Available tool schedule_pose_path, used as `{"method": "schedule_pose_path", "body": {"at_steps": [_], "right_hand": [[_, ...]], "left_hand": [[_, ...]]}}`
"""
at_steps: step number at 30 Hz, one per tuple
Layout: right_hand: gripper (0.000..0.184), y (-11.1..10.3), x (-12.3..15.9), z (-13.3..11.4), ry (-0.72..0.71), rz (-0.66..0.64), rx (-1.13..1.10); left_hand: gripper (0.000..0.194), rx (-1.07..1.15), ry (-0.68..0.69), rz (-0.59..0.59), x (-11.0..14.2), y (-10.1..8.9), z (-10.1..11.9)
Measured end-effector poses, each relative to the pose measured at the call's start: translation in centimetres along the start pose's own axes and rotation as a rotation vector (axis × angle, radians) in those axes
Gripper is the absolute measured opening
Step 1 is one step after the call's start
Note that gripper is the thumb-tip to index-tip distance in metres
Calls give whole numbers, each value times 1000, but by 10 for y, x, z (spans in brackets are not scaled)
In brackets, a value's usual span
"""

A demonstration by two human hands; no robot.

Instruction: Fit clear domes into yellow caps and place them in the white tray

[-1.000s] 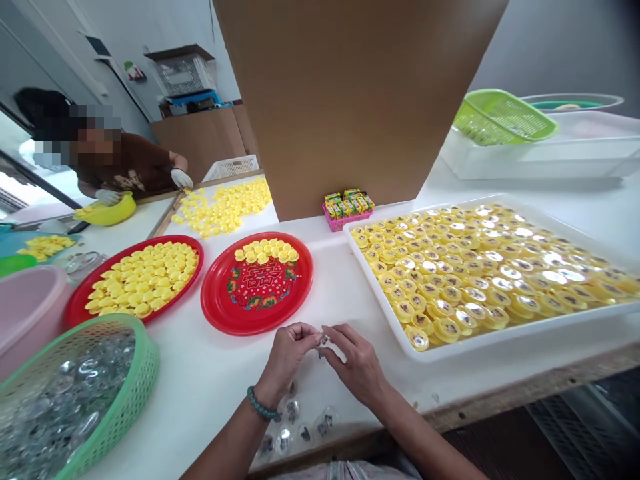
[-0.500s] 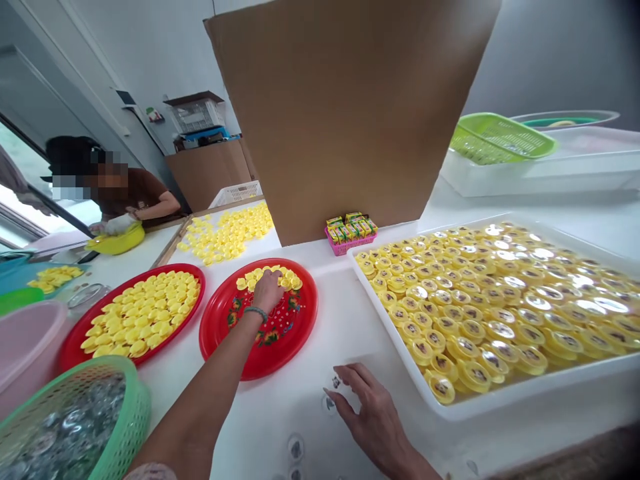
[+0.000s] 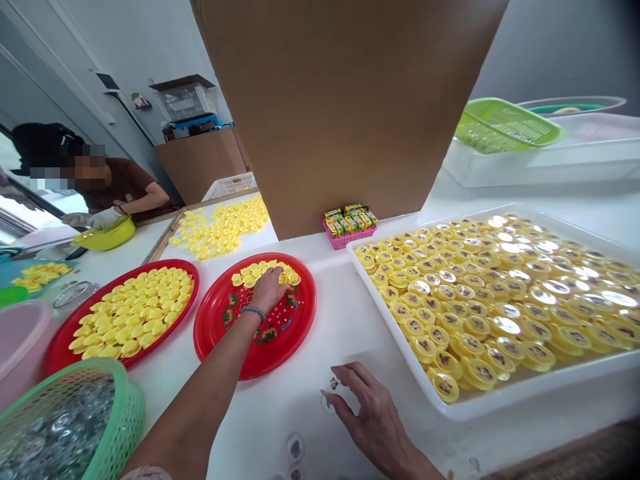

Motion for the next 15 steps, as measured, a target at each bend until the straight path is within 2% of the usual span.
{"method": "schedule_pose_path", "body": {"at_steps": [4, 8, 15], "right_hand": [[28, -1, 0, 1, 8, 3, 6], [28, -2, -1, 2, 6, 9, 1], [26, -3, -1, 3, 30, 8, -4]], "left_hand": [[29, 5, -18, 4, -9, 3, 2], [28, 4, -23, -6, -9, 2, 3], [21, -17, -43, -34, 21, -7, 1]]}}
Point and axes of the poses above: each hand's wrist, its own x-axis away from the middle knuckle, its own y-axis out of the palm, z = x × y, the point moved 10 cm from there along -x, towards the middle knuckle, and after that the axes turned 11 degrees about z, right-handed, at the moved point
